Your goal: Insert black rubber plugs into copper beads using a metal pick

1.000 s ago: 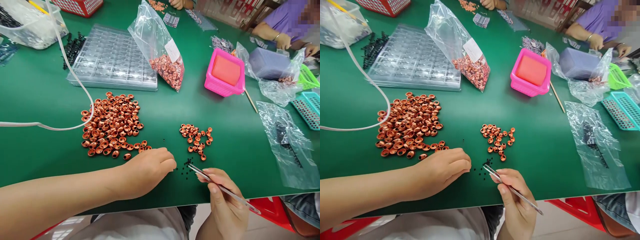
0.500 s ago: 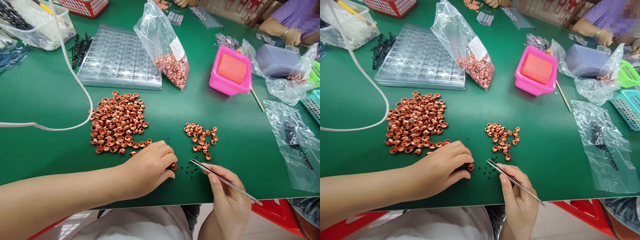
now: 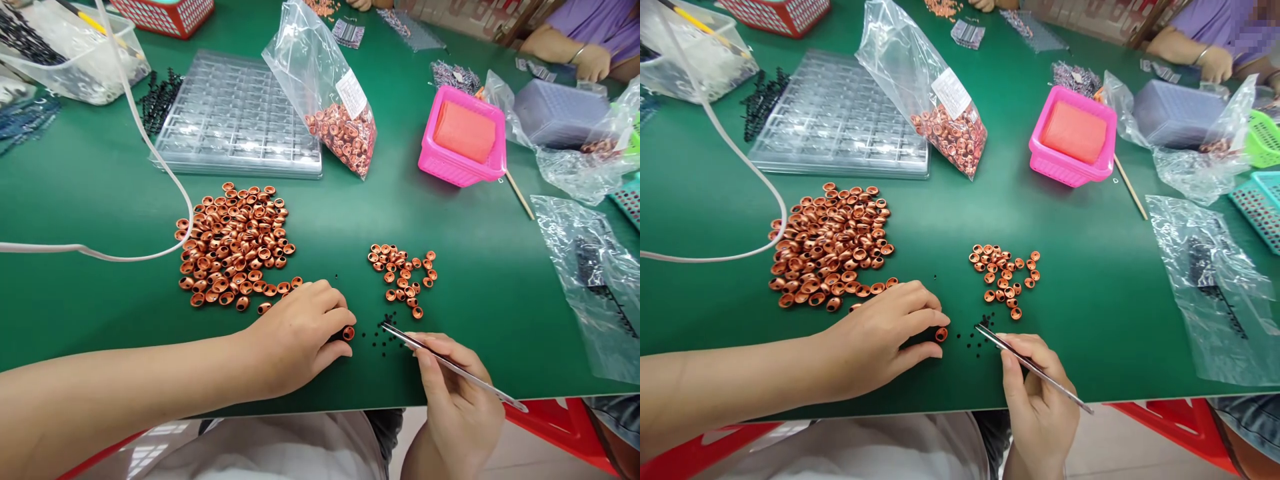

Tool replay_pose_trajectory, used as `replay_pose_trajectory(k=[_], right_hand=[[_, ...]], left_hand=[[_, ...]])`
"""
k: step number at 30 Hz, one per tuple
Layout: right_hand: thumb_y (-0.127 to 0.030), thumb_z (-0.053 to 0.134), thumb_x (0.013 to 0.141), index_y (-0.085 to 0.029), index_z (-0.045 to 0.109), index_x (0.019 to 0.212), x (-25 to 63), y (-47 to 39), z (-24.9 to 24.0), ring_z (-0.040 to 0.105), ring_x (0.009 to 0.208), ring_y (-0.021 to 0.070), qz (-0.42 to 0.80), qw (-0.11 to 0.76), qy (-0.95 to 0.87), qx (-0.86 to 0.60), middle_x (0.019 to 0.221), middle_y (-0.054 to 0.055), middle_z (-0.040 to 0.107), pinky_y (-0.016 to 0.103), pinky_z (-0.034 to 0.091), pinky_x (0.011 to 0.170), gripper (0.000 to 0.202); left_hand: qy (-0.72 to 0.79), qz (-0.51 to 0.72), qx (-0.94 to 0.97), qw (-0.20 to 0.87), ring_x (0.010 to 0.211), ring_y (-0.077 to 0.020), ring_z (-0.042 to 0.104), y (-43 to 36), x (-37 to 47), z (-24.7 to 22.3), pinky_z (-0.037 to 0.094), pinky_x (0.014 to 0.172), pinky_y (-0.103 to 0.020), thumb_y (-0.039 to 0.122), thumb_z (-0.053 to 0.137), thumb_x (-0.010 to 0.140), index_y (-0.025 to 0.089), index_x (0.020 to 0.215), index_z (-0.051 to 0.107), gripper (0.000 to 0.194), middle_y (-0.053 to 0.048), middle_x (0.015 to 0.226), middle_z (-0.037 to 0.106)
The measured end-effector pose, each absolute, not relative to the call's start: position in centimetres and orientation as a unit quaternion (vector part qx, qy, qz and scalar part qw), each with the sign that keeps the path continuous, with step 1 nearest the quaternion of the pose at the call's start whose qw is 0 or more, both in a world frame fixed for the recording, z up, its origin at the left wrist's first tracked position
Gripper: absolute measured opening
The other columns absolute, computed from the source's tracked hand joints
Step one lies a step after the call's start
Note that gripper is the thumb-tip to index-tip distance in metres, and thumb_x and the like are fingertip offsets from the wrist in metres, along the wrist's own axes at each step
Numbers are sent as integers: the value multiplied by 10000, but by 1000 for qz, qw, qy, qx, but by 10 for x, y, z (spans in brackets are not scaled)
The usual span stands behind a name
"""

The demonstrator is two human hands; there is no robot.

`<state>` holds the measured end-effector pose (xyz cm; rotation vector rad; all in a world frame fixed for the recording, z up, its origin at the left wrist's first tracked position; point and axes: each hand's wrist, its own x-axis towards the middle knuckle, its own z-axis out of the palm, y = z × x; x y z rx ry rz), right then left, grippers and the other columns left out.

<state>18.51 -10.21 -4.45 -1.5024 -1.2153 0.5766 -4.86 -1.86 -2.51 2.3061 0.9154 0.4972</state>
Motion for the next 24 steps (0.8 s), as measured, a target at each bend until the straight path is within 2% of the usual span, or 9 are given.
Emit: replay_pose_trajectory(k=[8, 24], right_hand=[[-178, 715, 837, -209, 671, 904, 180, -98, -39, 721, 805, 181, 235, 543, -511, -624, 850, 27, 741, 313, 613, 684, 86], [-87, 686, 839, -221, 672, 952, 178, -98, -40, 703, 819, 157, 223, 525, -547, -613, 881, 13, 728, 286, 599, 711, 176]], left_hand=[[350, 185, 872, 288, 879, -223, 532, -20, -48, -28, 429, 741, -361, 233, 697, 899, 176, 978, 646, 111, -60, 969, 637], [362, 194, 867, 283, 874, -226, 535, -20, -47, -29, 432, 740, -359, 209, 725, 866, 189, 993, 644, 152, -50, 987, 640]])
